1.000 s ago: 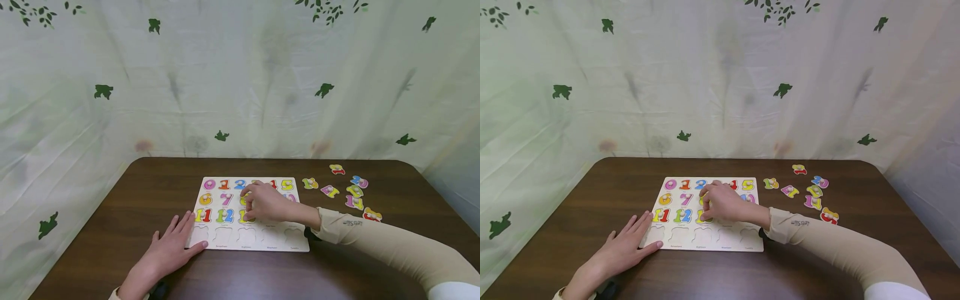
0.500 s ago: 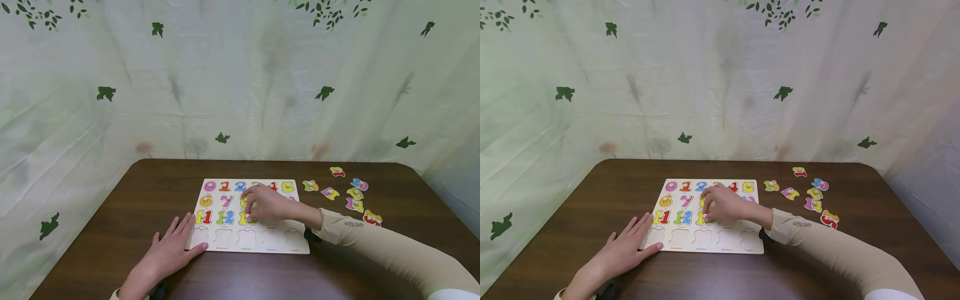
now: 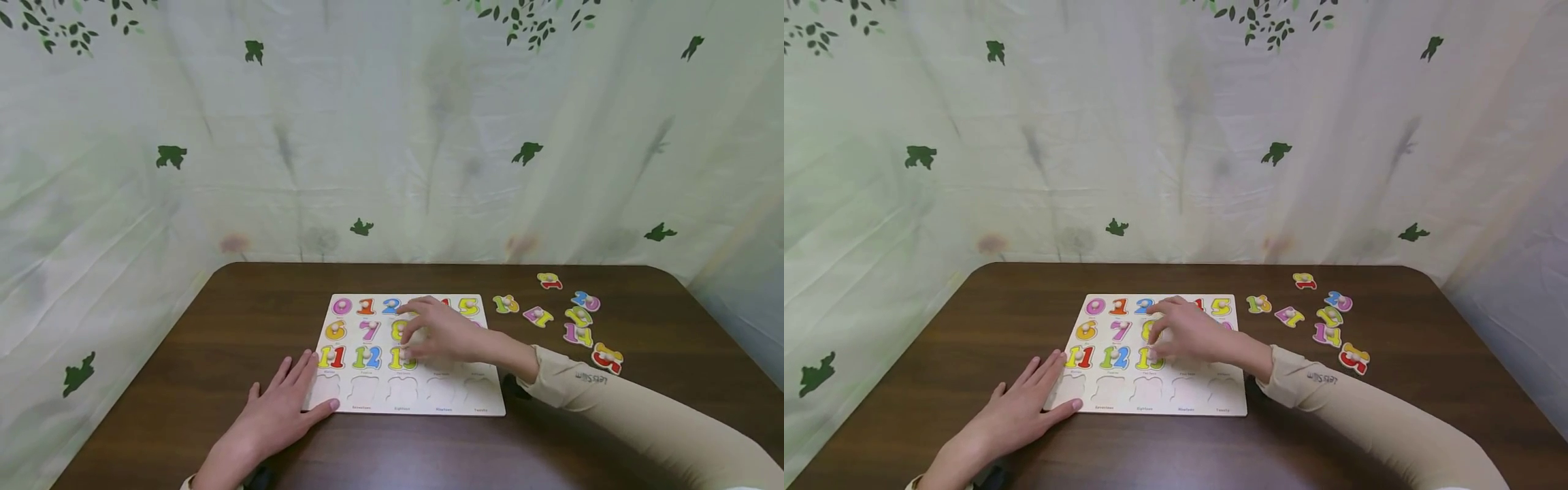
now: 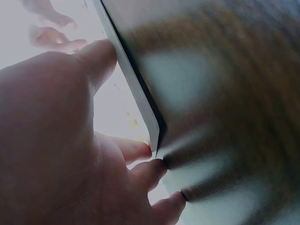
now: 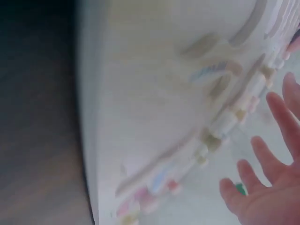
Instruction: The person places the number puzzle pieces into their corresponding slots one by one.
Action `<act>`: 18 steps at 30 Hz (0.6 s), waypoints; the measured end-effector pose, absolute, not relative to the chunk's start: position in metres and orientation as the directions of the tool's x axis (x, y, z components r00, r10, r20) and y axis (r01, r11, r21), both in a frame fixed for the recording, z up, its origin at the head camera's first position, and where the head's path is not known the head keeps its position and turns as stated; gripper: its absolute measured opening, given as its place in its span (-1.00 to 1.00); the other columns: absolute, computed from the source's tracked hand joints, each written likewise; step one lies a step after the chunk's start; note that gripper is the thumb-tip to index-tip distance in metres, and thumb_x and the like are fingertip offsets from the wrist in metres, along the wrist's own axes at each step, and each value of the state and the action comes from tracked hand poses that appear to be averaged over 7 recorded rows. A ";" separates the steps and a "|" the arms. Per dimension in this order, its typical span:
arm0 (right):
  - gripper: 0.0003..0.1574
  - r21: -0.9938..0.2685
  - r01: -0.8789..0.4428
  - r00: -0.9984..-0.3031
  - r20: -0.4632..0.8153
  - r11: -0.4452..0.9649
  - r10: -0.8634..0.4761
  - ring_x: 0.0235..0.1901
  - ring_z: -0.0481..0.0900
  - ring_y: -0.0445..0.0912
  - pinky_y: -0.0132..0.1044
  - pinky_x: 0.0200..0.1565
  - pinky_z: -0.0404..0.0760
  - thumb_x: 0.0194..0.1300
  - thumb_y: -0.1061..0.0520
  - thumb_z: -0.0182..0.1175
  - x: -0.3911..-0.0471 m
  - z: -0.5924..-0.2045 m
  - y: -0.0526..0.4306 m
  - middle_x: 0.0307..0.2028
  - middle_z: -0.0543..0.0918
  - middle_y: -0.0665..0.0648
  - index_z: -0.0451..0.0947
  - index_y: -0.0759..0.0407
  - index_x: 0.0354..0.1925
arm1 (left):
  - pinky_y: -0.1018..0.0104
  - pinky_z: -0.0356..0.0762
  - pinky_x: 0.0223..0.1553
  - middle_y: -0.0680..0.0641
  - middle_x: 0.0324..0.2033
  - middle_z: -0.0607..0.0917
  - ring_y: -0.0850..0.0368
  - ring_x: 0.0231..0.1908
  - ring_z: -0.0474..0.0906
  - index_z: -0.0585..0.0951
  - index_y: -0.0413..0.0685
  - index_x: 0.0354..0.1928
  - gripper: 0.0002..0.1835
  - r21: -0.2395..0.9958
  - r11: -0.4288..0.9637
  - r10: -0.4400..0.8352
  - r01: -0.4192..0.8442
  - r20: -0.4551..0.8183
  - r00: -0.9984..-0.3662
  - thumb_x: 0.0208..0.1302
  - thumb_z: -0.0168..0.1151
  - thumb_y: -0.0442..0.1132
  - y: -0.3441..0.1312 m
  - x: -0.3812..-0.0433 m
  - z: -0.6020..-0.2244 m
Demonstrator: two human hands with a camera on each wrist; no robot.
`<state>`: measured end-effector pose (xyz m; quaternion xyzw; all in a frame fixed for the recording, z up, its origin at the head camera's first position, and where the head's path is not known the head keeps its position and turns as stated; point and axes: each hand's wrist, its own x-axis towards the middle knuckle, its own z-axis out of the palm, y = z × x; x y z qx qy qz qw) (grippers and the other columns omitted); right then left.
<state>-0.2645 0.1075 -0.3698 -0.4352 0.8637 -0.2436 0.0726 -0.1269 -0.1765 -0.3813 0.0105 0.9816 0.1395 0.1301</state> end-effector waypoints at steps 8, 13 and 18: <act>-0.82 -0.372 -0.786 -0.604 0.297 0.493 -0.740 0.39 0.19 0.10 0.17 0.30 0.17 0.12 0.02 0.49 -0.261 -0.350 0.136 0.27 0.49 0.11 0.76 -0.02 -0.26 | -0.63 -0.12 0.11 -0.21 0.49 0.11 -0.34 0.45 -0.07 0.09 -0.12 0.54 0.14 0.280 0.960 0.060 -0.012 -0.248 -0.967 0.14 0.06 0.52 -0.178 -0.127 -0.381; -0.82 -0.390 -0.762 -0.642 0.353 0.517 -0.681 0.37 0.22 0.11 0.18 0.26 0.22 0.09 0.08 0.51 -0.263 -0.346 0.163 0.25 0.50 0.11 0.75 -0.04 -0.28 | -0.63 -0.11 0.11 -0.22 0.50 0.10 -0.34 0.45 -0.08 0.08 -0.12 0.54 0.14 0.284 0.959 0.064 -0.012 -0.254 -0.965 0.14 0.05 0.53 -0.178 -0.127 -0.382; -0.81 -0.390 -0.727 -0.684 0.336 0.565 -0.648 0.40 0.17 0.14 0.17 0.28 0.20 0.09 0.13 0.50 -0.267 -0.341 0.197 0.29 0.47 0.16 0.75 -0.04 -0.26 | -0.63 -0.12 0.11 -0.22 0.49 0.10 -0.35 0.45 -0.08 0.08 -0.12 0.54 0.14 0.285 0.958 0.065 -0.012 -0.260 -0.964 0.14 0.04 0.53 -0.176 -0.128 -0.382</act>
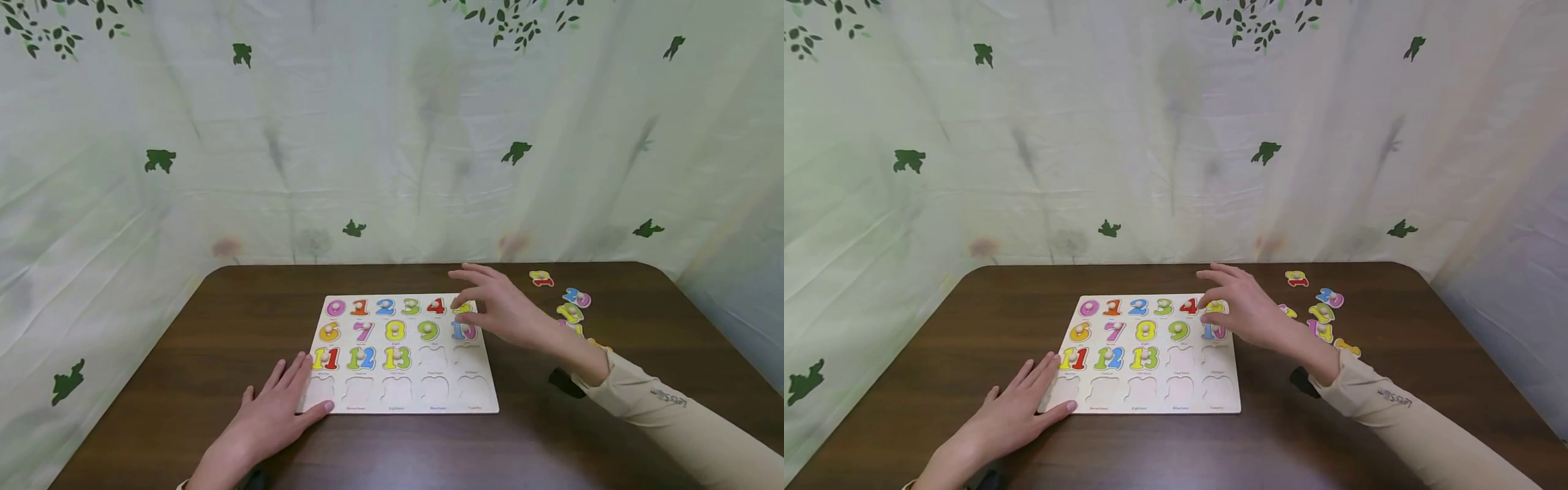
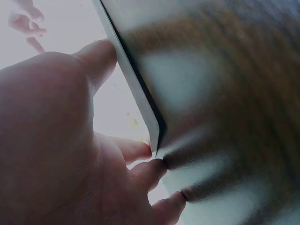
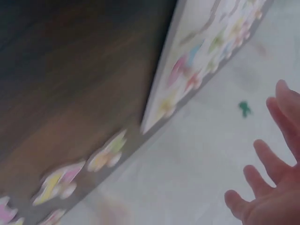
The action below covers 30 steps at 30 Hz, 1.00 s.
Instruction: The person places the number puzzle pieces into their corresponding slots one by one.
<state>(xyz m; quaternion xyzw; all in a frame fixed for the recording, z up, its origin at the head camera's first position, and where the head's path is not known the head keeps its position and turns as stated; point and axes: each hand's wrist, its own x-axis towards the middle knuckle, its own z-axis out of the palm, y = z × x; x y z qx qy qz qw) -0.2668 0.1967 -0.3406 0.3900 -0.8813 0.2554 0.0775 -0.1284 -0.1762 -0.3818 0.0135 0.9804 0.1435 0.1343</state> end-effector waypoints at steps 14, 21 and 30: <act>-0.79 -0.409 -0.604 -0.797 0.291 0.684 -0.530 0.33 0.23 0.22 0.16 0.13 0.36 0.13 0.21 0.46 -0.262 -0.336 0.278 0.27 0.46 0.22 0.75 -0.06 -0.25 | -0.63 -0.11 0.10 -0.24 0.49 0.09 -0.36 0.44 -0.08 0.08 -0.14 0.54 0.14 0.278 0.960 0.075 0.000 -0.259 -0.963 0.15 0.04 0.53 -0.177 -0.129 -0.381; -0.85 -0.357 -0.560 -0.828 0.237 0.747 -0.507 0.32 0.20 0.32 0.31 0.16 0.24 0.09 0.23 0.48 -0.257 -0.341 0.317 0.25 0.46 0.31 0.74 0.01 -0.33 | -0.64 -0.11 0.10 -0.24 0.49 0.09 -0.37 0.44 -0.07 0.07 -0.14 0.54 0.14 0.277 0.961 0.076 0.002 -0.256 -0.964 0.15 0.03 0.53 -0.177 -0.129 -0.381; -0.77 -0.252 -0.521 -0.854 0.173 0.816 -0.491 0.29 0.20 0.42 0.39 0.10 0.26 0.00 0.18 0.53 -0.263 -0.360 0.358 0.23 0.46 0.38 0.74 -0.05 -0.33 | -0.64 -0.10 0.09 -0.25 0.49 0.09 -0.38 0.43 -0.07 0.08 -0.15 0.53 0.13 0.279 0.960 0.082 0.009 -0.252 -0.964 0.16 0.03 0.53 -0.177 -0.129 -0.381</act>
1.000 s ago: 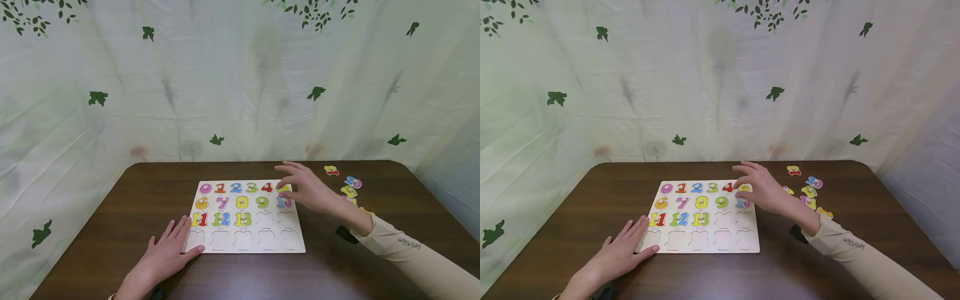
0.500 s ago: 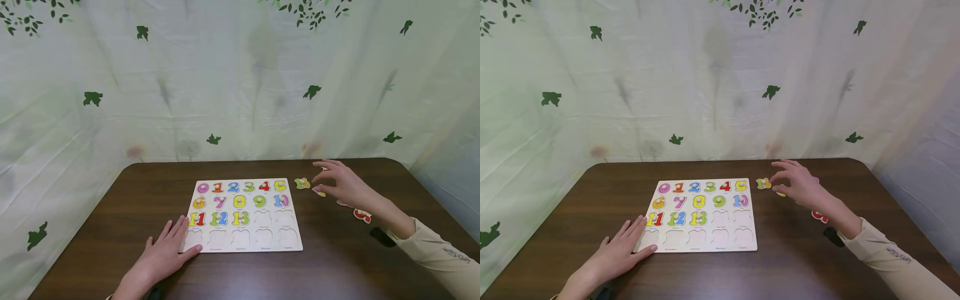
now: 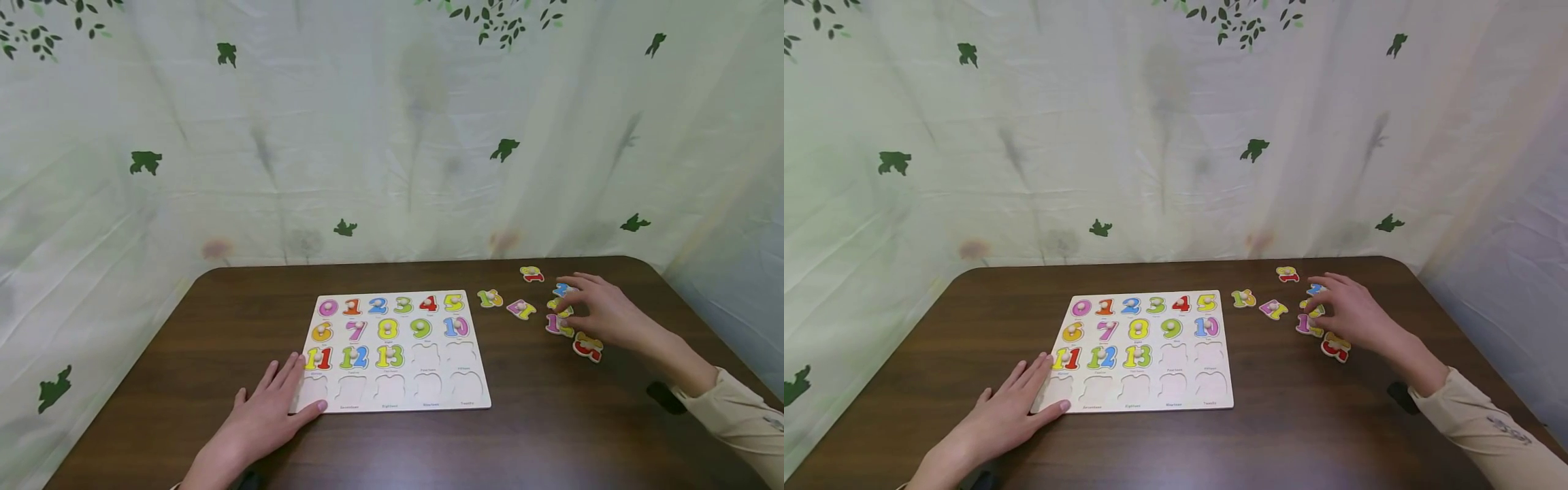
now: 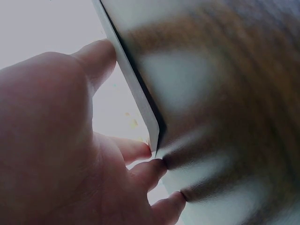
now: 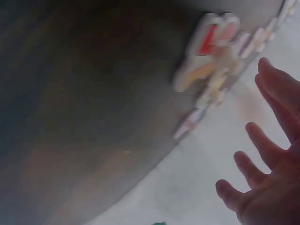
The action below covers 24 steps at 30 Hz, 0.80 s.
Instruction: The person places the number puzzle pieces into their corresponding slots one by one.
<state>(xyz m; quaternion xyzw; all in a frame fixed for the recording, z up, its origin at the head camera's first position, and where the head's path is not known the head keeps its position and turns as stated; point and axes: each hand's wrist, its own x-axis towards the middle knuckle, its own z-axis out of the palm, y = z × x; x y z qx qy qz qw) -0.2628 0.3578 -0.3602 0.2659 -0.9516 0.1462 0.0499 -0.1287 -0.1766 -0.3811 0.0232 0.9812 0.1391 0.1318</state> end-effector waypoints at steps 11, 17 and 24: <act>-0.88 -0.450 -0.392 -0.910 0.059 0.803 -0.411 0.28 0.21 0.46 0.31 0.12 0.30 0.13 0.05 0.47 -0.266 -0.378 0.371 0.26 0.41 0.46 0.72 -0.06 -0.33 | -0.63 -0.10 0.09 -0.24 0.49 0.09 -0.38 0.43 -0.06 0.08 -0.15 0.53 0.13 0.285 0.958 0.090 0.018 -0.241 -0.966 0.17 0.03 0.52 -0.178 -0.128 -0.383; -0.90 -0.489 -0.362 -0.915 0.024 0.794 -0.403 0.27 0.27 0.41 0.11 -0.01 0.43 0.18 -0.04 0.43 -0.269 -0.377 0.372 0.29 0.40 0.41 0.71 -0.10 -0.35 | -0.64 -0.10 0.09 -0.25 0.49 0.09 -0.38 0.43 -0.06 0.07 -0.15 0.53 0.13 0.288 0.957 0.089 0.018 -0.235 -0.968 0.17 0.03 0.52 -0.178 -0.128 -0.382; -0.92 -0.529 -0.364 -0.908 0.018 0.767 -0.418 0.29 0.27 0.39 0.00 -0.05 0.44 0.17 0.07 0.44 -0.271 -0.377 0.372 0.30 0.40 0.39 0.69 -0.10 -0.41 | -0.64 -0.10 0.09 -0.24 0.49 0.09 -0.37 0.43 -0.06 0.08 -0.16 0.53 0.13 0.283 0.959 0.082 0.010 -0.244 -0.966 0.16 0.04 0.52 -0.178 -0.128 -0.383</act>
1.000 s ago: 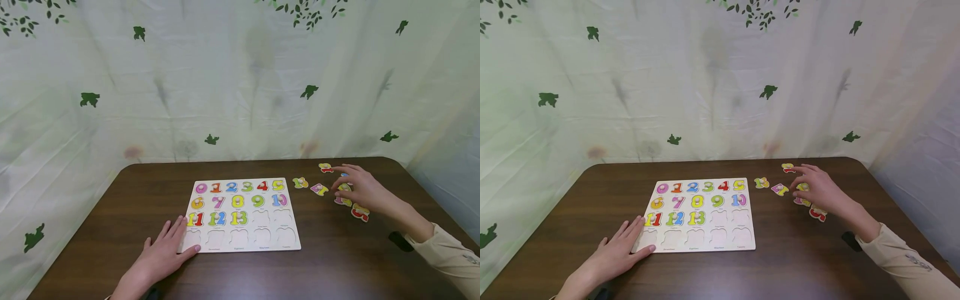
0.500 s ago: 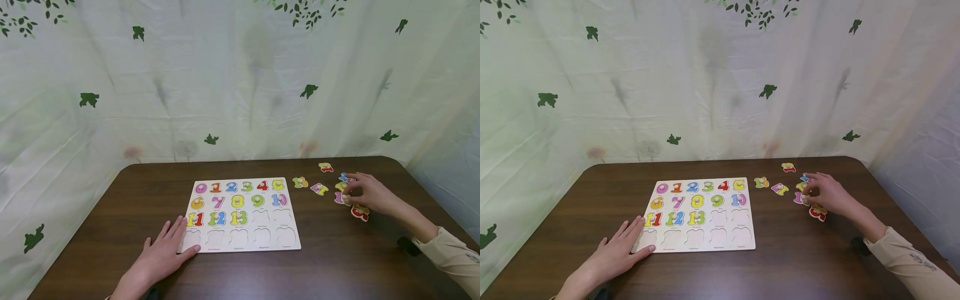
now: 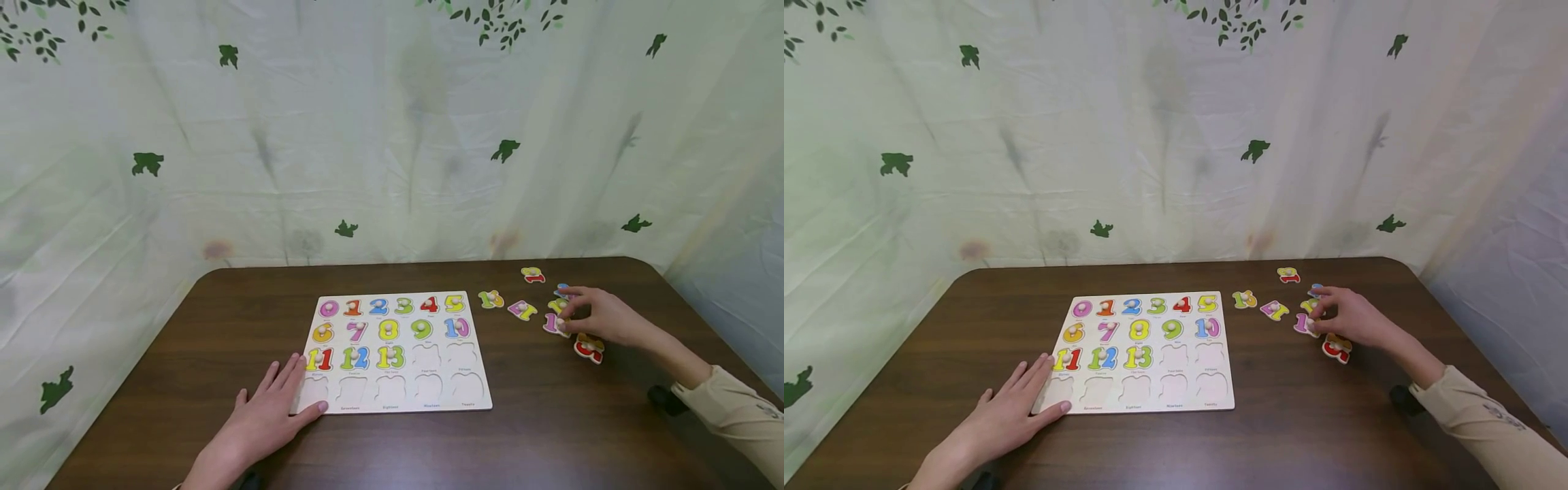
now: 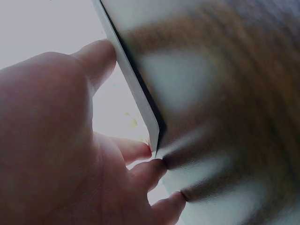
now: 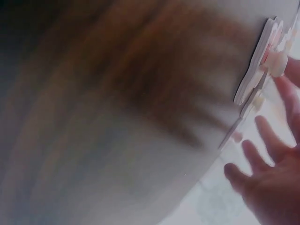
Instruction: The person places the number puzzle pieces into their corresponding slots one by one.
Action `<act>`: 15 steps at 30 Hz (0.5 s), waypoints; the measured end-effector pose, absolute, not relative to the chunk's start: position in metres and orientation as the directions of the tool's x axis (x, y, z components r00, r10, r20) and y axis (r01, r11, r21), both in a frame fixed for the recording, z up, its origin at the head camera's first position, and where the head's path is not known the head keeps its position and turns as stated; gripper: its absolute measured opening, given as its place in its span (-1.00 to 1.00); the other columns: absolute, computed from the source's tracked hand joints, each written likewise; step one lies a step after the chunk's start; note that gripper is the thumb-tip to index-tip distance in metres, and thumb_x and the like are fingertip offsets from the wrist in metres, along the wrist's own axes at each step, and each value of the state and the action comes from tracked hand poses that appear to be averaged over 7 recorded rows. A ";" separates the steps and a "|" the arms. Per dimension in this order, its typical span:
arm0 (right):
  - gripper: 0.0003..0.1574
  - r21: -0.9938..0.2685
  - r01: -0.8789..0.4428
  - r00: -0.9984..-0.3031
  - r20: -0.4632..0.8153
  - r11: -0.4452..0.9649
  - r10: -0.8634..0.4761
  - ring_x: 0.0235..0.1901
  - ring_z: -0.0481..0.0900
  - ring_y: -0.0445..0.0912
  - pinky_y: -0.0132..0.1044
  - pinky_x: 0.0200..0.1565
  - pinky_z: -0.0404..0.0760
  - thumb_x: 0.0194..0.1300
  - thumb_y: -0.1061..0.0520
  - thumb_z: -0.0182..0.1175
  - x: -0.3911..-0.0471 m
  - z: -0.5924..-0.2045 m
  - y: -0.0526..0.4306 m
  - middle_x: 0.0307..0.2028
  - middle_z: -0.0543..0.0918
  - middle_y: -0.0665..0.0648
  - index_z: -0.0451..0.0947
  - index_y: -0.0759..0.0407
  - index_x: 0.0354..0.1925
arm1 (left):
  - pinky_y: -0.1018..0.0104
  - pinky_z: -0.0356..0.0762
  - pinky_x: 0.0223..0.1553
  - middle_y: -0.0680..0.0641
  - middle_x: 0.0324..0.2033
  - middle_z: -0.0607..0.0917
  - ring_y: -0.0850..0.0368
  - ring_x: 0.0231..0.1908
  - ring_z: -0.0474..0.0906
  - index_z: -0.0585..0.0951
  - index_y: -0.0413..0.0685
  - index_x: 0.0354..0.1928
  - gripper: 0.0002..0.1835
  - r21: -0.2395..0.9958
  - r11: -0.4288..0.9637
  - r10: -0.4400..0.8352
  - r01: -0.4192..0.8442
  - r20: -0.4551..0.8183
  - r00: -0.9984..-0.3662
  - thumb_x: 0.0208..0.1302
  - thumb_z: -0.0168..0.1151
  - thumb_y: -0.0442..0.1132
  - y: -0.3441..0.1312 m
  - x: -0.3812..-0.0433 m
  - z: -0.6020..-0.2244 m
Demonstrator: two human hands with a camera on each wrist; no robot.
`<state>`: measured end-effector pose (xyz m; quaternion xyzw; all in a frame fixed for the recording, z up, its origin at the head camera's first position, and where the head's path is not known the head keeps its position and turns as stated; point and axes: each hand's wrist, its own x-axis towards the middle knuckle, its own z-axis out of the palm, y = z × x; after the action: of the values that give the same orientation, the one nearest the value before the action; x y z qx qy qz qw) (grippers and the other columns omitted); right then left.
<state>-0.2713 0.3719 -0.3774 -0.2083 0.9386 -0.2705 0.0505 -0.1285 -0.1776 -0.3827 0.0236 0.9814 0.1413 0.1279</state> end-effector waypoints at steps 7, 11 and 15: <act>-0.87 -0.559 -0.388 -0.890 0.021 0.732 -0.456 0.28 0.31 0.36 -0.01 -0.07 0.48 0.16 0.10 0.44 -0.272 -0.377 0.370 0.31 0.39 0.37 0.67 -0.10 -0.46 | -0.63 -0.10 0.10 -0.23 0.49 0.09 -0.36 0.44 -0.06 0.08 -0.14 0.53 0.14 0.276 0.961 0.076 0.005 -0.248 -0.966 0.15 0.04 0.52 -0.177 -0.129 -0.384; -0.88 -0.571 -0.420 -0.875 0.048 0.705 -0.482 0.26 0.33 0.30 0.04 -0.05 0.48 0.19 0.05 0.43 -0.270 -0.374 0.362 0.31 0.40 0.32 0.66 -0.16 -0.43 | -0.63 -0.10 0.10 -0.24 0.49 0.09 -0.37 0.44 -0.06 0.08 -0.15 0.53 0.14 0.277 0.961 0.074 0.001 -0.252 -0.965 0.15 0.05 0.52 -0.177 -0.129 -0.383; -0.90 -0.611 -0.452 -0.848 0.068 0.650 -0.526 0.30 0.27 0.24 0.13 0.02 0.43 0.21 0.02 0.41 -0.268 -0.373 0.349 0.32 0.39 0.24 0.67 -0.16 -0.42 | -0.64 -0.09 0.09 -0.24 0.49 0.10 -0.37 0.44 -0.06 0.09 -0.15 0.53 0.13 0.276 0.961 0.076 0.005 -0.247 -0.966 0.15 0.04 0.52 -0.177 -0.129 -0.383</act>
<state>-0.2681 0.3486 -0.3727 -0.2696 0.9064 -0.3201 0.0578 -0.1292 -0.1766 -0.3832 0.0205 0.9819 0.1378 0.1286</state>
